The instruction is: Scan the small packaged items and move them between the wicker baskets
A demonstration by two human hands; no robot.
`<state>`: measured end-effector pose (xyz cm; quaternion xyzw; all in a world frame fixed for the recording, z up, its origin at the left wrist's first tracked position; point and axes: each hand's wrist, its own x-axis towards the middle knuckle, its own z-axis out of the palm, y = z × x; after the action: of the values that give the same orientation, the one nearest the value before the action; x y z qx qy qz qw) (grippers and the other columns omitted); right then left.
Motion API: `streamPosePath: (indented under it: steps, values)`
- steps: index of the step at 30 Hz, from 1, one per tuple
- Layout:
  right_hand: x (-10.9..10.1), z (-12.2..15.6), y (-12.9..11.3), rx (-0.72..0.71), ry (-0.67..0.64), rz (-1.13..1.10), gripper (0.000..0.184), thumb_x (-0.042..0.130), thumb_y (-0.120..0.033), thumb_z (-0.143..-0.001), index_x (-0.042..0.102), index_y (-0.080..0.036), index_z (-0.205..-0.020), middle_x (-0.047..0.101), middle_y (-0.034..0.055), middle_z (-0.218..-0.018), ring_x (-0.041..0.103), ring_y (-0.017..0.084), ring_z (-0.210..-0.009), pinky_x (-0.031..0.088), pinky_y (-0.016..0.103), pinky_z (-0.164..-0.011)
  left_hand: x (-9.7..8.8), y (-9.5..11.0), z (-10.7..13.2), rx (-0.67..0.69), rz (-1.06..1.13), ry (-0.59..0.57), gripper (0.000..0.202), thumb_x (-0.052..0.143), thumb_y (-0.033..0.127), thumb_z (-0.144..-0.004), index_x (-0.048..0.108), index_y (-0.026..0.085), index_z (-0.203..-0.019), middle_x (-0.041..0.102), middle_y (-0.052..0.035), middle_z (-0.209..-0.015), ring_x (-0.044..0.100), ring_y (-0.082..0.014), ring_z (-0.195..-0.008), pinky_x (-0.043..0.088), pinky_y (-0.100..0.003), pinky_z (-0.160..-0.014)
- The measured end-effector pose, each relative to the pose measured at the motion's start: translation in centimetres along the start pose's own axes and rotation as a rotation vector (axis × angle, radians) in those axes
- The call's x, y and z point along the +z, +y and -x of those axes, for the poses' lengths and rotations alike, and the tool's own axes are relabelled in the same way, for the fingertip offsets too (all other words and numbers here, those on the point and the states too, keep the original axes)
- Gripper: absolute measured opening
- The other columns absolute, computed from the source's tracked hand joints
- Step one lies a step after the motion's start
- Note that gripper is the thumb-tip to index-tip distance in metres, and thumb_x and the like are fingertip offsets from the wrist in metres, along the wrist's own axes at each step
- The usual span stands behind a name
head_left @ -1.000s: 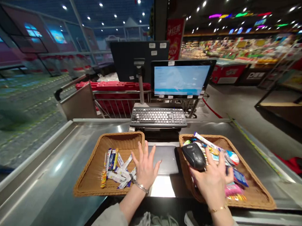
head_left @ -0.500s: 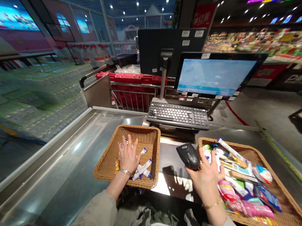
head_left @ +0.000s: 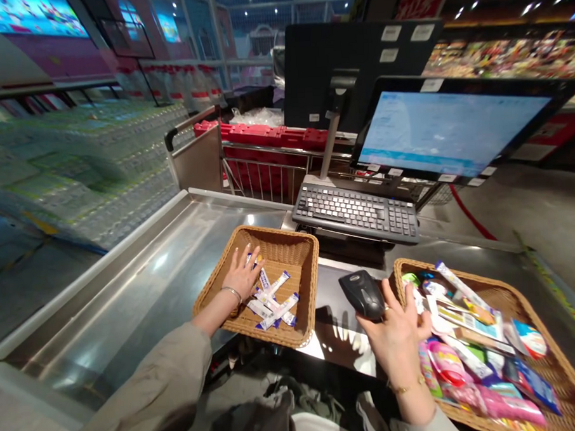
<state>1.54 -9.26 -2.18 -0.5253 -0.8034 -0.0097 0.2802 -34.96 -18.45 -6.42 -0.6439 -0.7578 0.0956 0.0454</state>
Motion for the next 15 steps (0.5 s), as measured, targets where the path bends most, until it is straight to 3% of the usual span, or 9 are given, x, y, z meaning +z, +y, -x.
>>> streamPosePath:
  steps: [4,7,11,15]
  values:
    - [0.1,0.3,0.1,0.008,-0.011,-0.006,0.025,0.053,-0.040,-0.079,0.066,-0.022,-0.067,0.064,0.0107,-0.133,0.027,0.037,-0.145,0.019,0.062,-0.108,1.0,-0.8,-1.1,-0.053,0.011,0.040,0.079,0.070,0.038,-0.074,0.047,0.016,-0.146,0.012,-0.0140,-0.166,0.003,-0.0389,-0.153,-0.001,-0.061,-0.122]
    - [0.1,0.6,0.4,0.010,-0.013,-0.007,0.027,0.051,-0.042,-0.080,0.066,-0.022,-0.070,0.063,0.0108,-0.134,0.026,0.037,-0.146,0.018,0.063,-0.109,2.1,-0.8,-2.4,-0.057,0.092,0.018,0.065,0.057,0.033,-0.080,0.052,0.016,-0.142,0.018,-0.0110,-0.166,0.002,-0.0318,-0.155,-0.003,-0.057,-0.123]
    - [0.1,0.9,0.9,0.005,0.020,0.019,0.032,0.048,-0.046,-0.082,0.068,-0.022,-0.074,0.063,0.0103,-0.134,0.029,0.036,-0.145,0.020,0.062,-0.110,3.7,0.1,-4.2,-0.067,0.112,-0.024,0.060,0.057,0.030,-0.075,0.061,0.014,-0.133,0.027,-0.0131,-0.163,0.004,-0.0286,-0.155,-0.004,-0.050,-0.124]
    - [-0.1,1.0,1.4,0.031,0.029,0.075,0.036,0.044,-0.049,-0.083,0.067,-0.022,-0.074,0.063,0.0091,-0.135,0.031,0.036,-0.144,0.022,0.061,-0.108,4.8,0.6,-5.6,-0.108,0.130,-0.043,0.057,0.052,0.029,-0.077,0.063,0.016,-0.131,0.031,-0.0140,-0.161,0.009,-0.0273,-0.155,-0.004,-0.052,-0.123]
